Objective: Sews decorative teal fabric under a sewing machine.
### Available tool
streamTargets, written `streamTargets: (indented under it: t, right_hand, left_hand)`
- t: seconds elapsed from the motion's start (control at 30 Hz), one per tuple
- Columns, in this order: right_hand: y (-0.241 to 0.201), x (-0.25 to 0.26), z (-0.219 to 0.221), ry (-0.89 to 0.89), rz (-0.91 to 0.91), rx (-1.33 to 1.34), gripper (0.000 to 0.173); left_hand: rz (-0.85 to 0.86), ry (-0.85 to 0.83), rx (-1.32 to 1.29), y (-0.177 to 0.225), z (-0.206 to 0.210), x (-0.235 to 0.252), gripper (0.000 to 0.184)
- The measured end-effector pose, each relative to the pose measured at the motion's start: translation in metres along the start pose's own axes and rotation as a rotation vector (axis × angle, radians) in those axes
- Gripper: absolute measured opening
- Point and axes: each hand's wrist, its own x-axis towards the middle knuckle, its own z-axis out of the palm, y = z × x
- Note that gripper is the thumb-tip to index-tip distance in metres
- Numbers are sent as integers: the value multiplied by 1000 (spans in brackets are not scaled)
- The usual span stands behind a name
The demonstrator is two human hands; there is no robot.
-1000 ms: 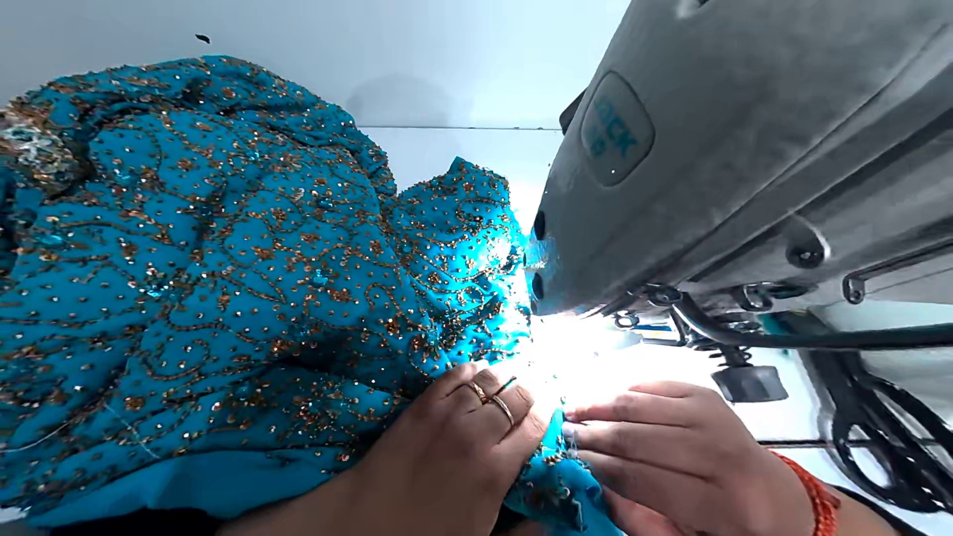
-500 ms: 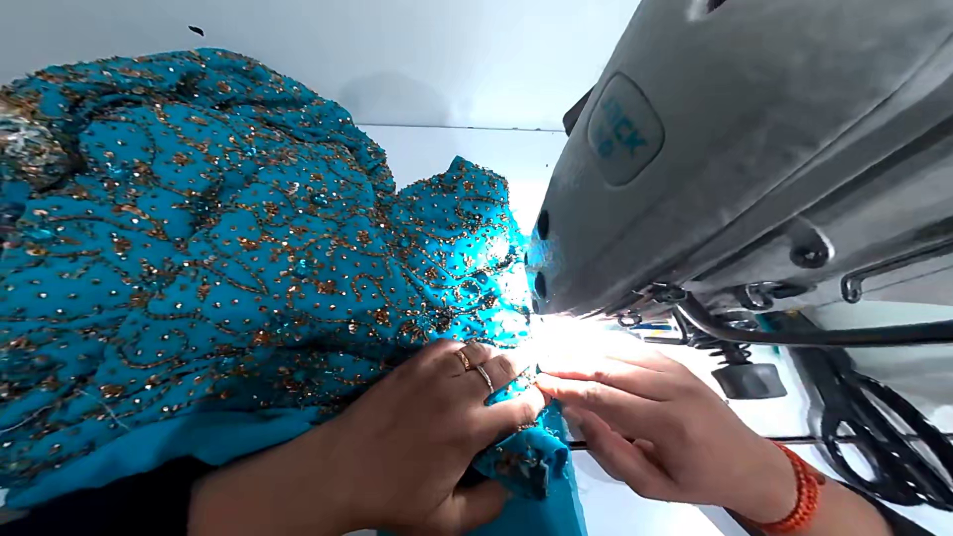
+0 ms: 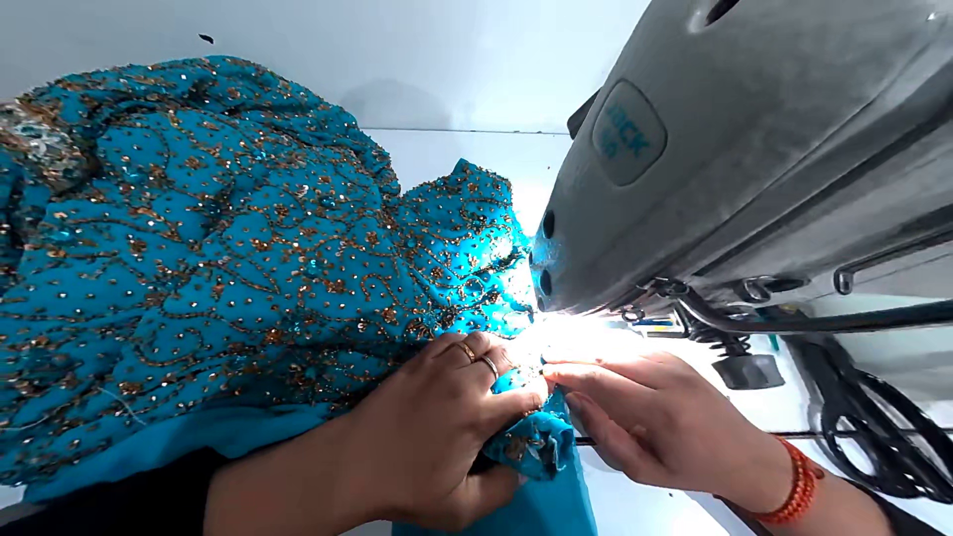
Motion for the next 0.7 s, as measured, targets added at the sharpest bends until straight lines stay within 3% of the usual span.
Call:
streamTargets:
  t: [0.7]
  right_hand:
    - [6, 6, 1, 40, 12, -44, 32]
  left_hand:
    - [-37, 59, 24, -1, 4, 3, 52]
